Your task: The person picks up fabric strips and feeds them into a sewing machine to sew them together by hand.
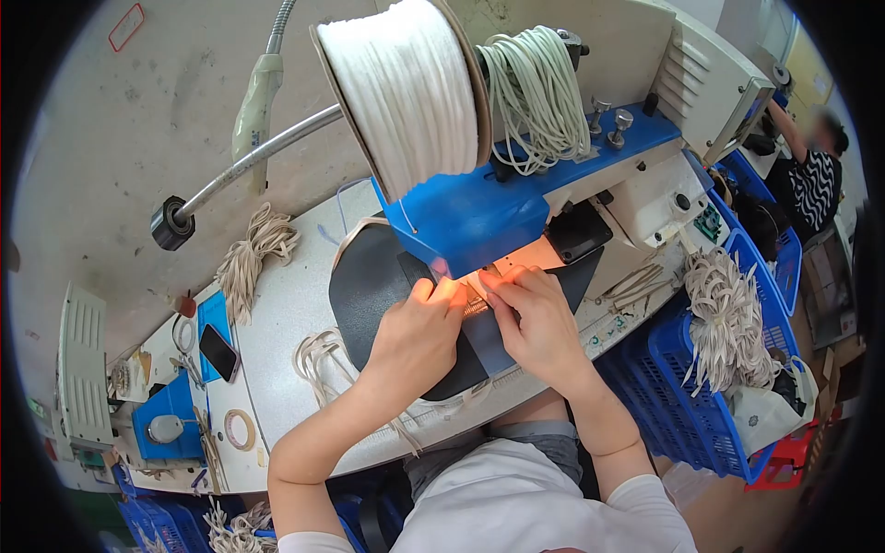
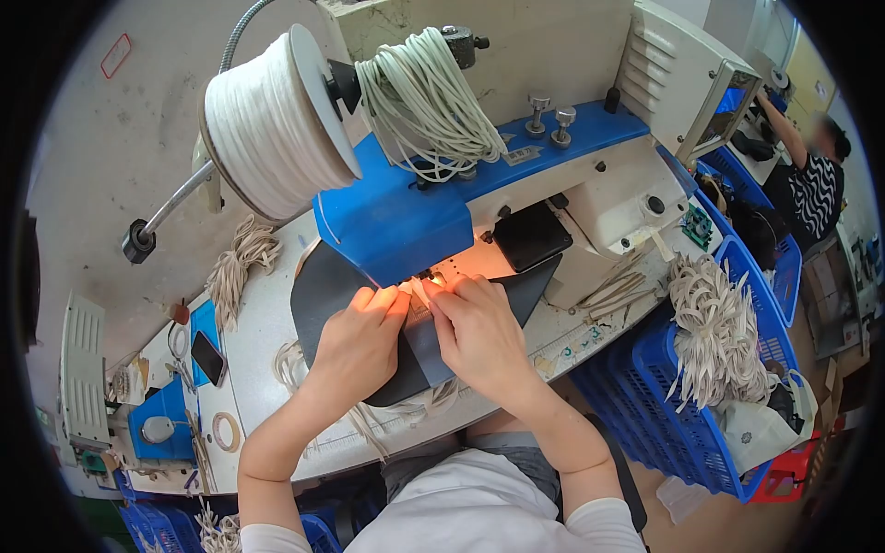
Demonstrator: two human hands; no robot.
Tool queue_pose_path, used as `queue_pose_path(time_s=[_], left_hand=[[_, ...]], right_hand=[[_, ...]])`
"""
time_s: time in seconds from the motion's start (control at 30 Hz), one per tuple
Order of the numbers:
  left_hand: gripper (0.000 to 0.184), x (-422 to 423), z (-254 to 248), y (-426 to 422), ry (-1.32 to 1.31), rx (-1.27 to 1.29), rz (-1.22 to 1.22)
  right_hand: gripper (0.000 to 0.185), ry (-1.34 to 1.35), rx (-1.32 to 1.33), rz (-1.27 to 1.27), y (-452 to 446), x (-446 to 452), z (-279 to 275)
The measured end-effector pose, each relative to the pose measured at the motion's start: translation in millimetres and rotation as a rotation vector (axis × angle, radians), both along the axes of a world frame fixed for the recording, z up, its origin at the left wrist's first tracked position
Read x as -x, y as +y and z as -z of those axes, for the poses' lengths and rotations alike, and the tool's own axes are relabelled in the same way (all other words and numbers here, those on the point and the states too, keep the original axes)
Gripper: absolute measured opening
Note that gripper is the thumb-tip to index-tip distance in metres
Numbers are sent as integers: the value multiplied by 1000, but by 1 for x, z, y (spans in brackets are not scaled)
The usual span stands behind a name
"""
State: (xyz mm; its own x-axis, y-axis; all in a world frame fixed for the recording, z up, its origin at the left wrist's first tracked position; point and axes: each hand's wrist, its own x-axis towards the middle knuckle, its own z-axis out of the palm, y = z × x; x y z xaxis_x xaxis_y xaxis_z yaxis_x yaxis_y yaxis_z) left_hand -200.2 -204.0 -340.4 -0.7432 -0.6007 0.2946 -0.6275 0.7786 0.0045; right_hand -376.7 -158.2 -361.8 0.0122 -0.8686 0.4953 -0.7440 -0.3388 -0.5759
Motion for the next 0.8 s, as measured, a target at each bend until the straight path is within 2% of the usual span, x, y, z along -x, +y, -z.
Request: queue_pose_path(time_s=[0.63, 0.8], left_hand=[[29, 1, 0, 1, 24, 50, -1], [31, -2, -5, -4, 141, -88, -8]], right_hand=[[24, 32, 12, 22, -1, -2, 2], [28, 136, 44, 2, -1, -2, 3]])
